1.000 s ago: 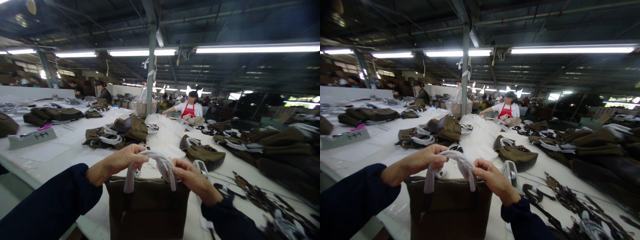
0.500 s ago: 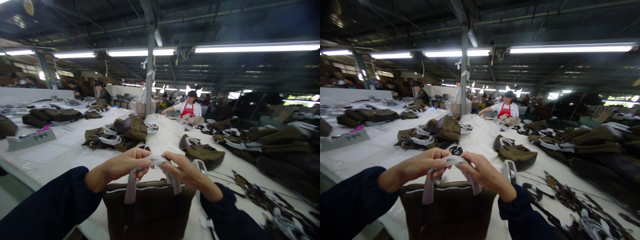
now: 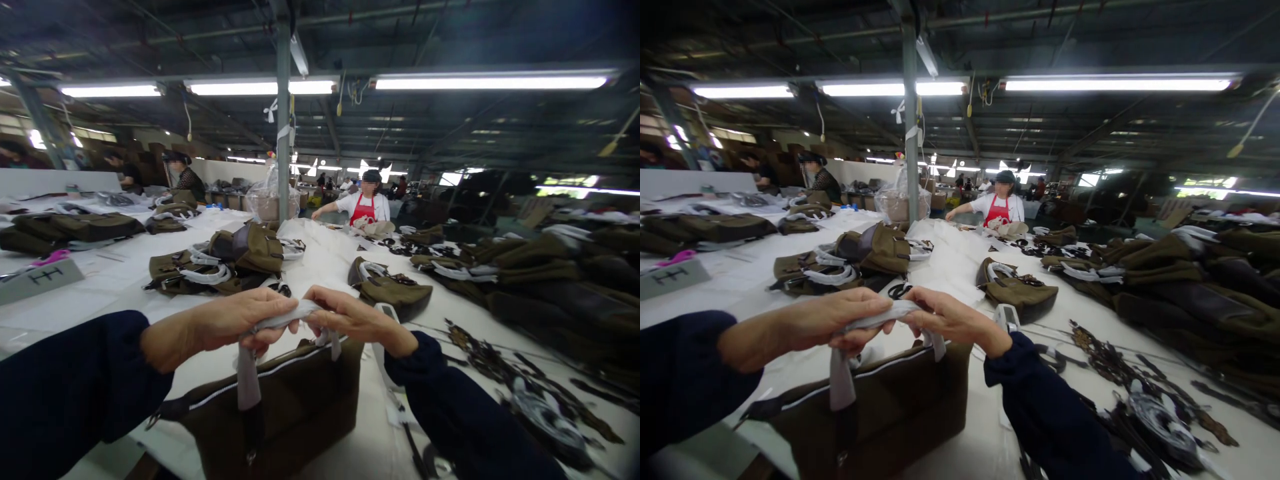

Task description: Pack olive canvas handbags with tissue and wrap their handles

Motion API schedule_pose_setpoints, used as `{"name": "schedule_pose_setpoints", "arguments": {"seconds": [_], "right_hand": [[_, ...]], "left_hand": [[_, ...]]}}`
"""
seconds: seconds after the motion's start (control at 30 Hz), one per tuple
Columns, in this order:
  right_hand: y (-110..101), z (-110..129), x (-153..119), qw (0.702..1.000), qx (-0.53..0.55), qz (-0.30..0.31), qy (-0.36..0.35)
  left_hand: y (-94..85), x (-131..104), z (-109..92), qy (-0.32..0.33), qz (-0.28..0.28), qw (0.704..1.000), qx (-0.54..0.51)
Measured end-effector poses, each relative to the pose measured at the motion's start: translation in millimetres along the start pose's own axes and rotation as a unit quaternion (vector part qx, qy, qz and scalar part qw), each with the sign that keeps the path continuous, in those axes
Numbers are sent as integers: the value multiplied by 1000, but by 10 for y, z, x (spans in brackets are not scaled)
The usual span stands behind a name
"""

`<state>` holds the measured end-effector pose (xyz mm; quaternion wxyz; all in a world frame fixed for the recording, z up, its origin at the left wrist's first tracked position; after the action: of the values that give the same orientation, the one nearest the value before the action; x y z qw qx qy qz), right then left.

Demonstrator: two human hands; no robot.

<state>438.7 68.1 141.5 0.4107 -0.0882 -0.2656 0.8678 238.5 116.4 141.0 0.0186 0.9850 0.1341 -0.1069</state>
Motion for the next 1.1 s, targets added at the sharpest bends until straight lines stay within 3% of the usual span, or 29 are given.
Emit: {"name": "schedule_pose_setpoints", "arguments": {"seconds": [0.13, 0.23, 0.33, 0.43, 0.53, 0.63, 0.77, 0.97, 1.1], "right_hand": [[-105, -172, -47, 998, -12, -58, -14], [-313, -463, -136, 980, -32, -194, -21], [-519, -970, -270, 933, -131, -326, 84], [-521, -1556, -345, 906, -210, -295, 218], [-363, -2034, -342, 895, -232, -251, 286], [-224, -2350, -295, 877, -263, -229, 332], [-185, -2550, -204, 863, -300, -207, 350], [-190, -2584, 12, 873, -343, -161, 308], [-196, -2699, 128, 875, -346, -118, 317]], "left_hand": [[-9, -20, 13, 31, -68, 997, -17], [-89, -167, -46, 49, -136, 989, -7], [-182, -351, -126, 57, -205, 977, 5], [-249, -462, -130, 53, -235, 970, 3], [-294, -476, -51, 36, -254, 967, -11], [-330, -453, 31, 27, -263, 964, -24], [-396, -455, 77, 30, -273, 961, -26], [-466, -410, 133, 31, -279, 959, -23], [-451, -347, 181, 34, -260, 965, -5]]}}
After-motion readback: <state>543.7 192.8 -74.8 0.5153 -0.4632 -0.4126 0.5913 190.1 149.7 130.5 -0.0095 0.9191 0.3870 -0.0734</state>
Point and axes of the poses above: each hand's wrist, its own x-axis towards the middle knuckle, its own y-axis out of the palm, z = x × y, the point moved 2 cm from there along x, towards the middle knuckle, and after that the axes turned 8 degrees about z, right-handed, at the moved point
